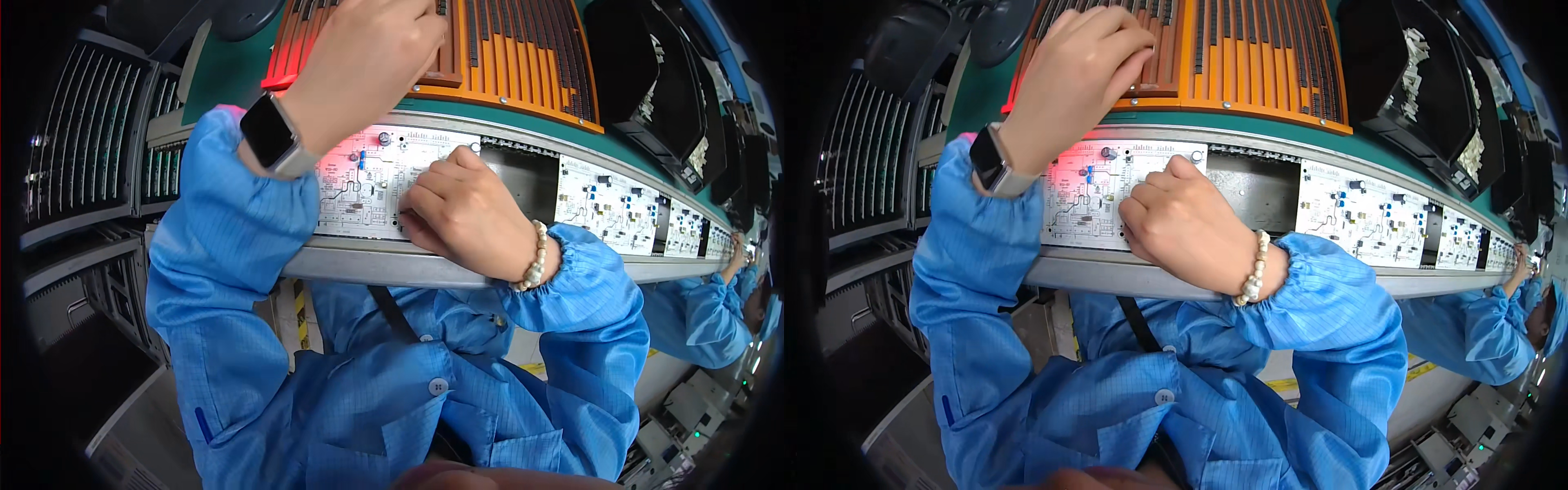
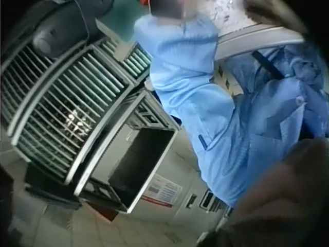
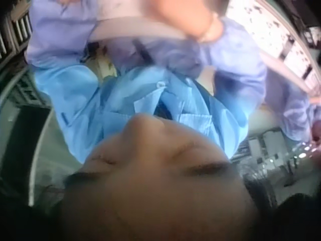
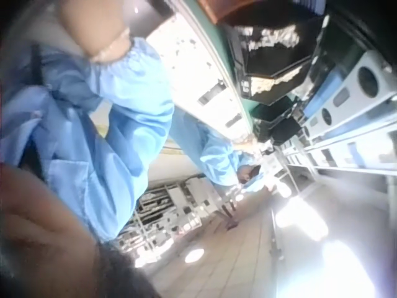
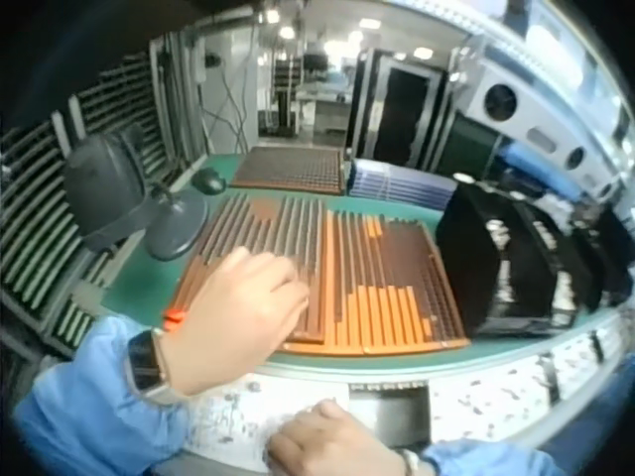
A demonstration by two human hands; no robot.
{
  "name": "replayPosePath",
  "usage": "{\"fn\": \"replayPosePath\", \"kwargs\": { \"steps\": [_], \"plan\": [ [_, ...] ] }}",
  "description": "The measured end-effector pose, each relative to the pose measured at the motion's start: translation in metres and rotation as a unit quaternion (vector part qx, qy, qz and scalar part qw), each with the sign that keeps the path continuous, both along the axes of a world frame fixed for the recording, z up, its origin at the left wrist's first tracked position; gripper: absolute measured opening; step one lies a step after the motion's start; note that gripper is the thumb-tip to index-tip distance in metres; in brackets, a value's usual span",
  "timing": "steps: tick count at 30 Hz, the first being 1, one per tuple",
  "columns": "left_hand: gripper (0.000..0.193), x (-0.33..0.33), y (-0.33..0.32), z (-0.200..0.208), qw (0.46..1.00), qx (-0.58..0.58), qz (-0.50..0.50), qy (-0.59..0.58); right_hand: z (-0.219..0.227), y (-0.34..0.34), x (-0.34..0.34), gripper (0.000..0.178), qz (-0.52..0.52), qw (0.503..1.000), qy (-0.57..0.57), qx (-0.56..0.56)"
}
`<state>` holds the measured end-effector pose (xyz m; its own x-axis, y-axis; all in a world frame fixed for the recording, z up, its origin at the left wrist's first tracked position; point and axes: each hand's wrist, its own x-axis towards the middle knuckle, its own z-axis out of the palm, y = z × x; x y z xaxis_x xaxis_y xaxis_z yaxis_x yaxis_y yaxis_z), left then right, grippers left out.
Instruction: Manually inserting electronic components into a printed circuit board on an assembly line.
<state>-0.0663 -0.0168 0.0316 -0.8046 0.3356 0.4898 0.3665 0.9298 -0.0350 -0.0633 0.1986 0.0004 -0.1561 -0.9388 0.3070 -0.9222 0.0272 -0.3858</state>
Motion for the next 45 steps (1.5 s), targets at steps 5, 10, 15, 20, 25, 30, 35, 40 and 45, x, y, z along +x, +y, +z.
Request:
{"fn": "replayPosePath", "kwargs": {
  "steps": [5,10,15,20,25,30,35,40,45],
  "plan": [
    [0.015,0.03,-0.002,-0.009,0.997,0.063,-0.014,0.051,0.002,-0.001,0.001,0.017,-0.006,1.0,-0.004,0.018],
    [0.016,0.054,-0.01,-0.01,0.994,0.104,-0.013,0.011,0.003,-0.003,0.01,0.02,-0.03,0.999,0.009,0.03],
    [0.018,0.065,-0.02,-0.012,0.988,0.15,0.002,-0.023,0.004,-0.002,0.012,0.02,-0.03,0.999,0.005,0.036],
    [0.017,0.07,-0.021,-0.011,0.985,0.168,-0.023,-0.034,0.007,0.002,0.004,0.022,0.002,0.999,0.011,0.053],
    [0.016,0.069,-0.018,-0.015,0.984,0.165,-0.034,-0.049,0.009,0.004,-0.006,0.027,0.039,0.998,0.032,0.048],
    [0.016,0.068,-0.019,-0.02,0.984,0.165,-0.039,-0.053,0.014,0.004,-0.013,0.027,0.091,0.993,0.071,0.036],
    [0.016,0.069,-0.017,-0.021,0.987,0.152,-0.04,-0.044,0.012,0.004,-0.018,0.028,0.104,0.991,0.079,0.018],
    [0.016,0.07,-0.018,-0.022,0.984,0.163,-0.049,-0.061,0.009,0.004,-0.021,0.027,0.114,0.99,0.076,0.014],
    [0.016,0.068,-0.019,-0.025,0.982,0.164,-0.056,-0.069,0.011,0.004,-0.024,0.028,0.118,0.988,0.093,0.022]
  ]
}}
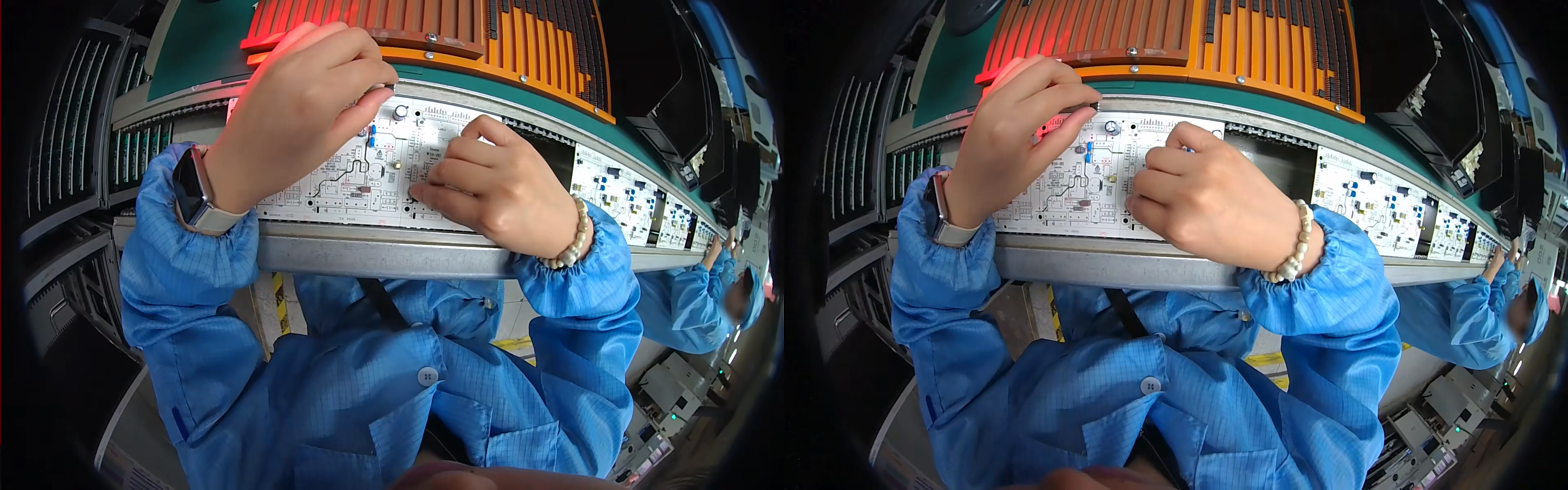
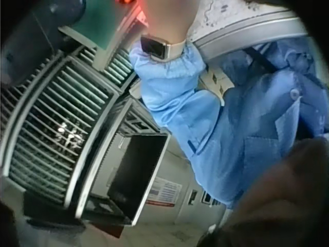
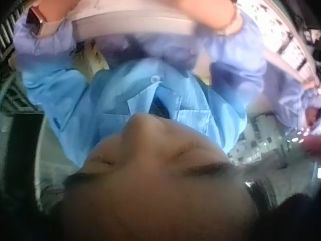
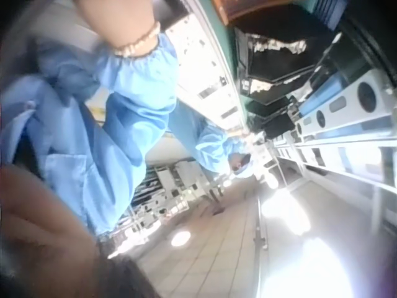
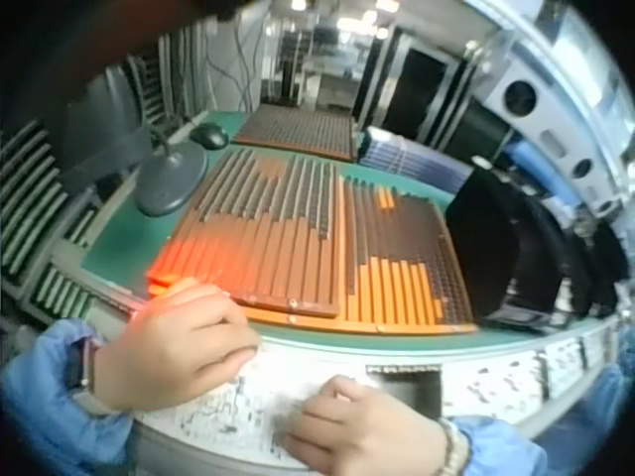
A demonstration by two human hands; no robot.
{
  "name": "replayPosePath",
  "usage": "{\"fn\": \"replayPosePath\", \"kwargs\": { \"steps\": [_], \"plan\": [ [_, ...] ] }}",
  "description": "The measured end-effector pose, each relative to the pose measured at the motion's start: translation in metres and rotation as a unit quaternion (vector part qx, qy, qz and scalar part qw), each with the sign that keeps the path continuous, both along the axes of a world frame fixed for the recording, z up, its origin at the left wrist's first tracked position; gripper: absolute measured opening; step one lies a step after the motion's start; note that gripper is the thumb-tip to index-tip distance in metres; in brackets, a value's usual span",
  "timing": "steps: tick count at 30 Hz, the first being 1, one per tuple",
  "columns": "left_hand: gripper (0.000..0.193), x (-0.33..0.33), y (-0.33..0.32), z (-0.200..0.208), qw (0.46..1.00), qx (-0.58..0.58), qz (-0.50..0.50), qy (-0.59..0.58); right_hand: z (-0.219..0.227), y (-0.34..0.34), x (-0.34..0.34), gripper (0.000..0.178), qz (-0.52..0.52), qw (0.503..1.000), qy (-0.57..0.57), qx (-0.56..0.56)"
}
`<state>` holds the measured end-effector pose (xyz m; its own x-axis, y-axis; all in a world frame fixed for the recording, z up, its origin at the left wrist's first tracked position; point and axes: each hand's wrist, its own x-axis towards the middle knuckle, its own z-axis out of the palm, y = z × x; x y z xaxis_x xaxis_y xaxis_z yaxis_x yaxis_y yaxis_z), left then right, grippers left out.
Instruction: Manually inserting electronic components into a printed circuit board on an assembly line.
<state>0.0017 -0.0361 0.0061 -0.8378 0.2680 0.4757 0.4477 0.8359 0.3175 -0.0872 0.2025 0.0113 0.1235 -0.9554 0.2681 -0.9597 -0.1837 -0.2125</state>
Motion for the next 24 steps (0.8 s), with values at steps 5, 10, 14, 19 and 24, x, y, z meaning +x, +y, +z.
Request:
{"fn": "replayPosePath", "kwargs": {
  "steps": [5,10,14,19,24],
  "plan": [
    [0.016,-0.001,0.001,-0.001,1.0,-0.002,-0.006,0.001,-0.001,0.0,-0.002,0.029,0.007,1.0,-0.005,-0.002],
    [0.015,-0.001,0.0,-0.005,1.0,-0.001,-0.003,0.01,-0.005,0.001,-0.003,0.025,0.005,1.0,-0.019,-0.003],
    [0.012,-0.002,0.002,-0.007,1.0,0.004,-0.004,0.013,-0.005,0.002,-0.003,0.025,0.007,1.0,-0.004,-0.01],
    [0.012,-0.002,0.003,-0.006,1.0,0.004,-0.014,0.007,-0.003,0.004,0.0,0.028,0.0,1.0,0.019,-0.004],
    [0.012,0.001,0.008,-0.001,1.0,0.002,-0.029,0.008,0.0,0.01,0.001,0.036,-0.03,0.997,-0.033,0.062]
  ]
}}
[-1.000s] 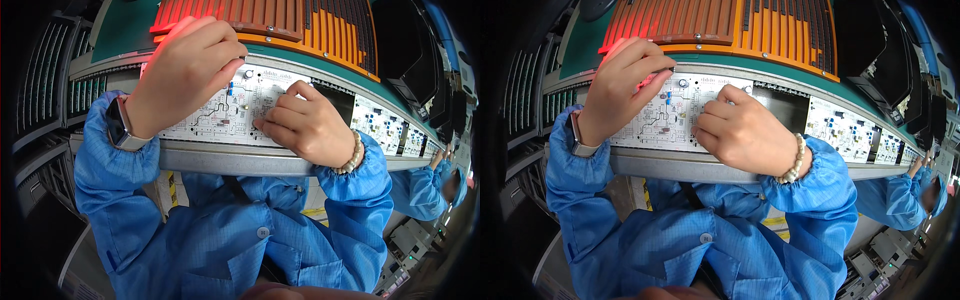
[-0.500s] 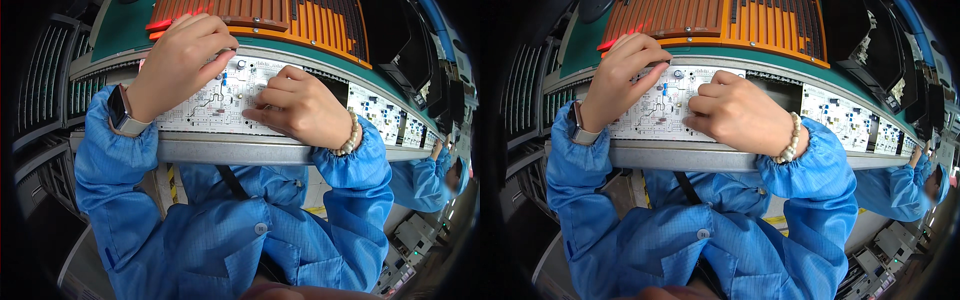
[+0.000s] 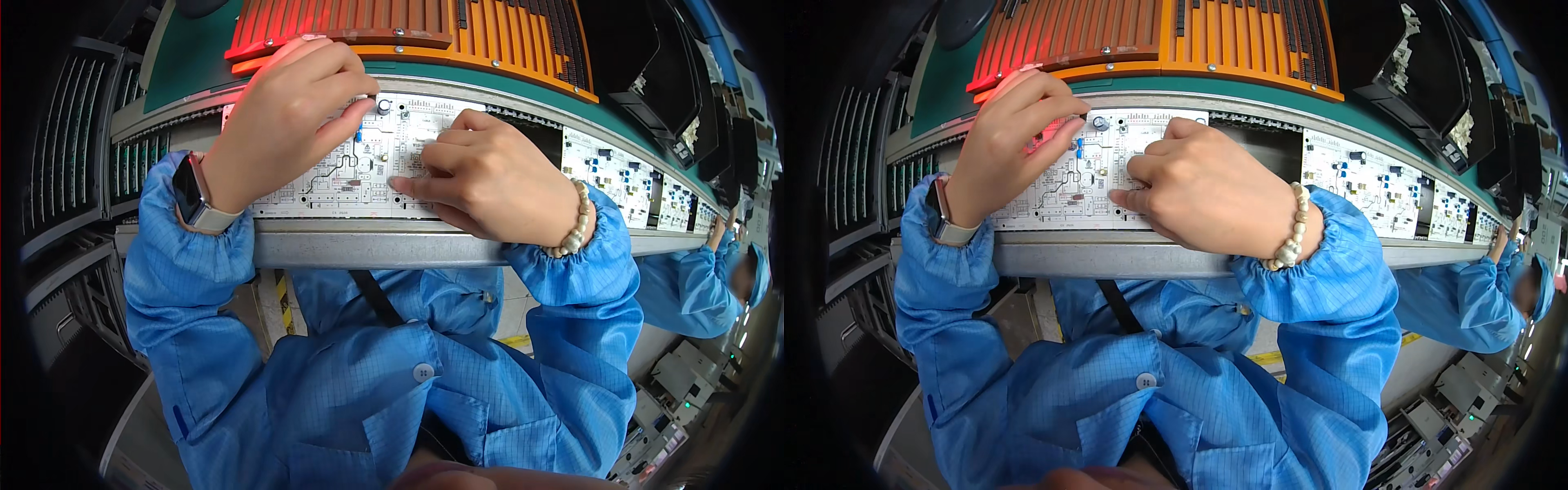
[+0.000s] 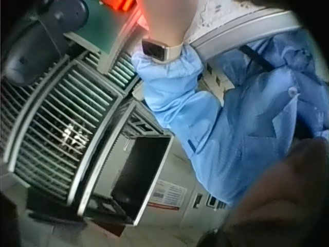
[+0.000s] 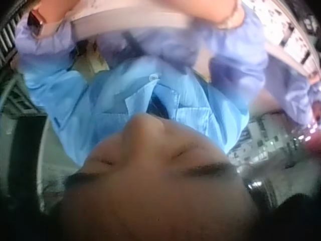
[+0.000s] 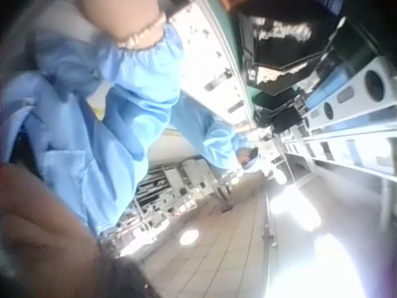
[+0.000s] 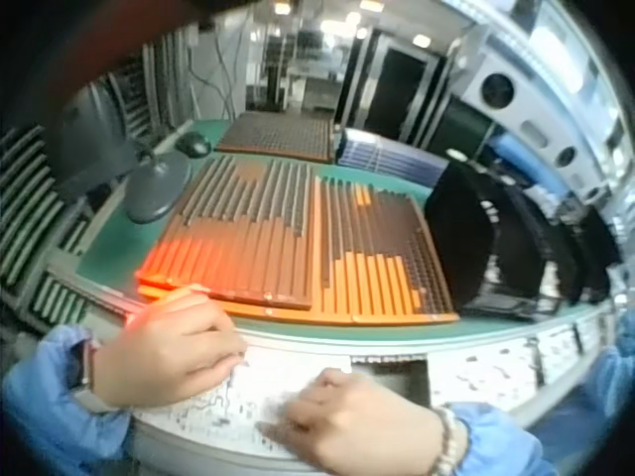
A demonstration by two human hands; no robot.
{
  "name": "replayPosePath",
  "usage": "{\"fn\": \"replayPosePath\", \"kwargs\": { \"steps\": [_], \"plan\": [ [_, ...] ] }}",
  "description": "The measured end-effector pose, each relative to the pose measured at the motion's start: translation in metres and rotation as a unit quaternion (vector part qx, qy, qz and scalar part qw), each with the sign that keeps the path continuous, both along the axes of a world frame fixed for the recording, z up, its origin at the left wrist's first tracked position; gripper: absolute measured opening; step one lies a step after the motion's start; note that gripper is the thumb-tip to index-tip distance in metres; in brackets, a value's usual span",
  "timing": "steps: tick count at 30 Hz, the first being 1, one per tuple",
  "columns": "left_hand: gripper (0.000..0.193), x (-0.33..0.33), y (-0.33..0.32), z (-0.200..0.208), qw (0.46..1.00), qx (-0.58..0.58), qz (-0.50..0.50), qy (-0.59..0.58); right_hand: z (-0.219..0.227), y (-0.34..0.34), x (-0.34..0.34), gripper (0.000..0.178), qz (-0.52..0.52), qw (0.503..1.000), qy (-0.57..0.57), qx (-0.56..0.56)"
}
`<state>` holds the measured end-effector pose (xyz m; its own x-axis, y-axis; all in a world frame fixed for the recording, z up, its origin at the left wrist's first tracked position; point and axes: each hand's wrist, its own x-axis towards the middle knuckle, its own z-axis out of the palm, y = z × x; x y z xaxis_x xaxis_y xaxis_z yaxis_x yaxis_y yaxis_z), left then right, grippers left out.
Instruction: Manually inserting electronic components into a printed circuit board on an assembly line.
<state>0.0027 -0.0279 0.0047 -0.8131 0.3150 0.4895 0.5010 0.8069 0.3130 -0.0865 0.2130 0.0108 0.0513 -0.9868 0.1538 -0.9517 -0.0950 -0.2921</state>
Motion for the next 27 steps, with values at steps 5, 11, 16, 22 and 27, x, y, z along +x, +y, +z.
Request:
{"fn": "replayPosePath", "kwargs": {
  "steps": [5,11,16,22,27],
  "plan": [
    [0.02,0.003,0.004,0.001,0.999,-0.021,-0.016,-0.024,0.001,0.0,-0.006,0.039,-0.001,1.0,0.002,0.002],
    [0.015,0.004,0.007,0.002,0.999,-0.025,-0.004,-0.037,0.009,0.004,-0.018,0.037,0.008,0.999,-0.041,-0.01],
    [0.018,0.006,0.01,0.012,0.998,-0.008,-0.051,-0.04,0.007,0.006,-0.012,0.033,0.018,0.999,-0.031,0.007],
    [0.025,0.019,0.024,0.004,0.977,0.006,-0.206,-0.05,0.007,0.007,-0.001,0.017,-0.003,0.999,0.03,-0.011],
    [0.023,0.024,0.03,-0.003,0.975,-0.026,-0.213,-0.051,0.009,0.008,0.009,0.01,-0.007,0.999,0.042,0.001]
  ]
}}
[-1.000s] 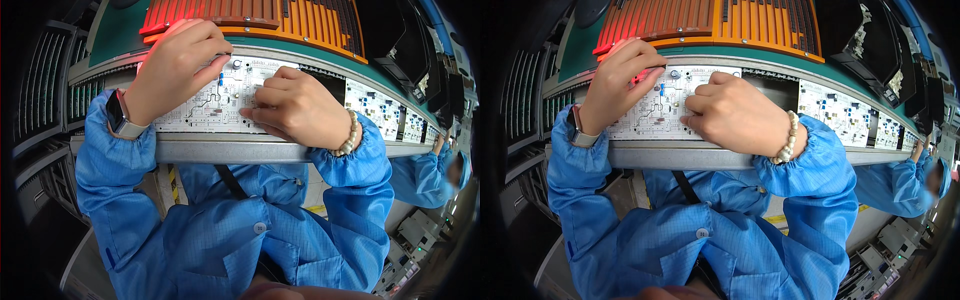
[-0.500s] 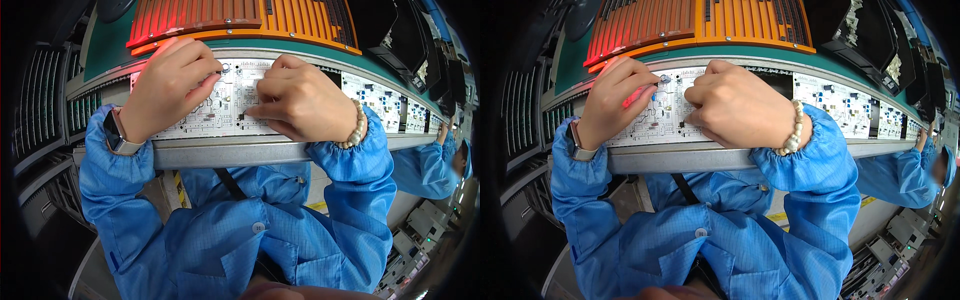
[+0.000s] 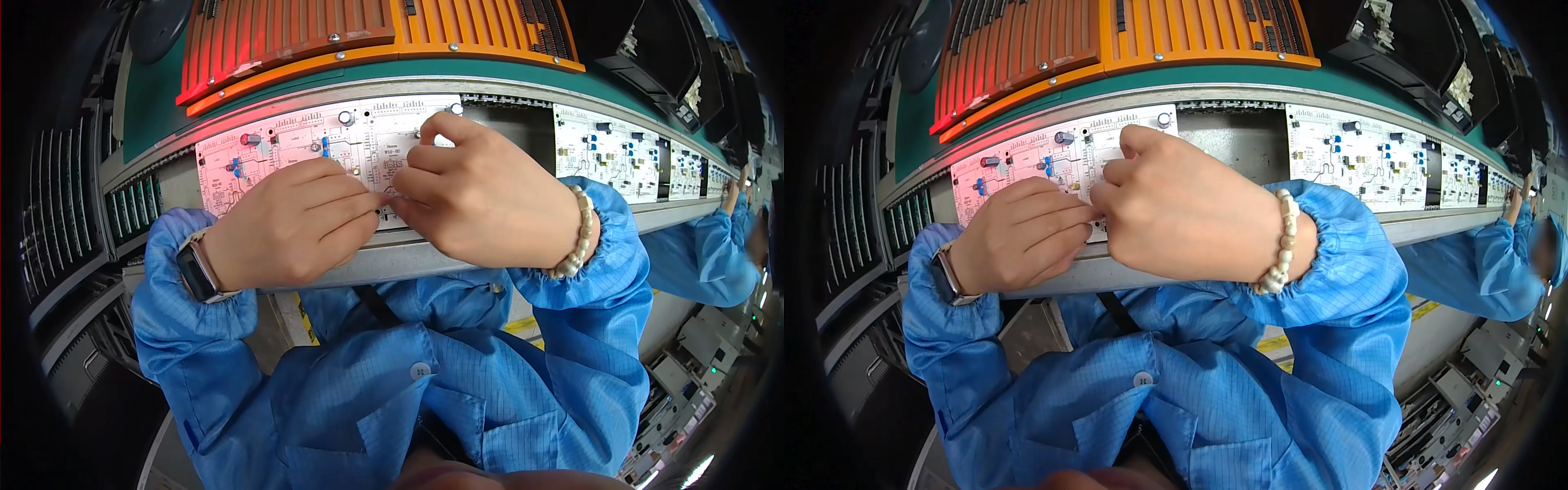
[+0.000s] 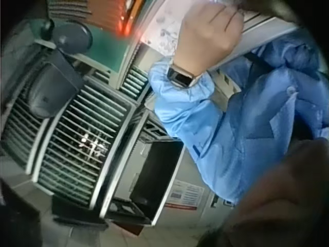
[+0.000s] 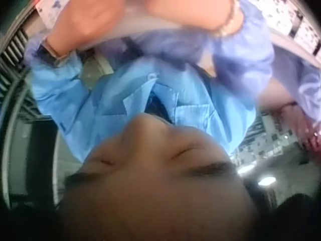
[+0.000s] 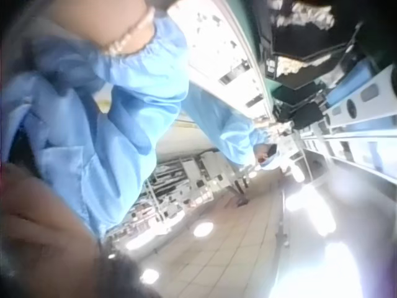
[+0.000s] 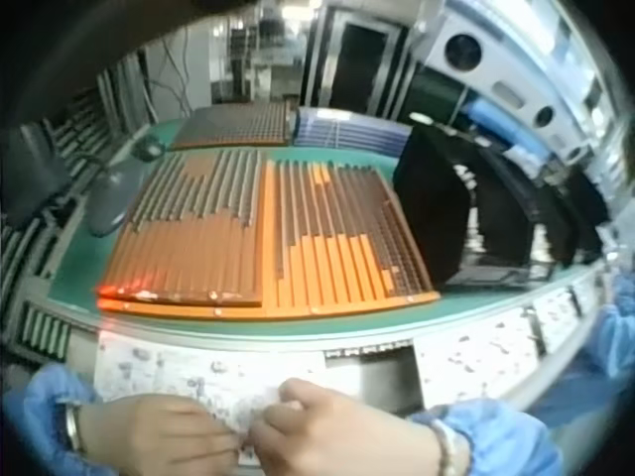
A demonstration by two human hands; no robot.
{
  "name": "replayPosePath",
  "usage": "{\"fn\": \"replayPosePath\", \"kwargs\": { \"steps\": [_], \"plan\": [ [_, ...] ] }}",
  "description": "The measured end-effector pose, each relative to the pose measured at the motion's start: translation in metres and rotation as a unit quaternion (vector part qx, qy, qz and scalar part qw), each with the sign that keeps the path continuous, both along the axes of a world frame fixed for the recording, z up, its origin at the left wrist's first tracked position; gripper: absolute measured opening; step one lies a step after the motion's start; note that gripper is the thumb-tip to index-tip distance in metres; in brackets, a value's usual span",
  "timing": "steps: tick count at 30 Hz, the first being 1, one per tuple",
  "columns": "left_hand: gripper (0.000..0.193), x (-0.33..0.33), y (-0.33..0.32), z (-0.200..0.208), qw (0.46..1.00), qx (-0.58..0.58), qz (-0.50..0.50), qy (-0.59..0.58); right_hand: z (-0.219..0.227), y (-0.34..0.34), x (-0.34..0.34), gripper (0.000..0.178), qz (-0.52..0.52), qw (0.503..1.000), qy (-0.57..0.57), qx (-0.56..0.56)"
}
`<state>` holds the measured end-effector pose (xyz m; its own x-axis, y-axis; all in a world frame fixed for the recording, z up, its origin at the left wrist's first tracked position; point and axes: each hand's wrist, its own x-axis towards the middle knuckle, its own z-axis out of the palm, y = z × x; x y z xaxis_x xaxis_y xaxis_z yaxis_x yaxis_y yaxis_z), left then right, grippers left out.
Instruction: Manually inserting electronic components into a printed circuit board on an assembly line.
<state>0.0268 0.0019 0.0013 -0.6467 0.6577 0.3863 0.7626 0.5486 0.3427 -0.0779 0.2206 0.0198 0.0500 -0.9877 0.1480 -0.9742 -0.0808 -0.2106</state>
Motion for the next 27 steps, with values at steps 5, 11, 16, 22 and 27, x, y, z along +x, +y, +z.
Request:
{"fn": "replayPosePath", "kwargs": {
  "steps": [5,11,16,22,27],
  "plan": [
    [0.024,0.002,-0.001,0.001,0.999,-0.053,-0.01,0.003,-0.004,0.0,-0.005,0.007,-0.005,1.0,-0.002,0.004],
    [0.019,0.008,0.012,0.006,0.992,-0.117,-0.004,0.038,-0.008,0.001,-0.007,0.01,-0.014,1.0,-0.025,0.007],
    [0.022,0.004,0.007,-0.001,0.997,-0.073,-0.003,0.016,-0.009,0.003,-0.02,0.013,-0.035,0.997,-0.059,-0.025],
    [0.031,-0.01,-0.009,0.018,0.991,-0.026,0.128,-0.021,-0.011,-0.002,-0.031,0.023,-0.098,0.982,-0.024,-0.162],
    [0.028,-0.007,-0.012,0.013,0.977,-0.045,0.204,-0.031,0.013,-0.001,-0.036,0.011,-0.164,0.961,-0.078,-0.206]
  ]
}}
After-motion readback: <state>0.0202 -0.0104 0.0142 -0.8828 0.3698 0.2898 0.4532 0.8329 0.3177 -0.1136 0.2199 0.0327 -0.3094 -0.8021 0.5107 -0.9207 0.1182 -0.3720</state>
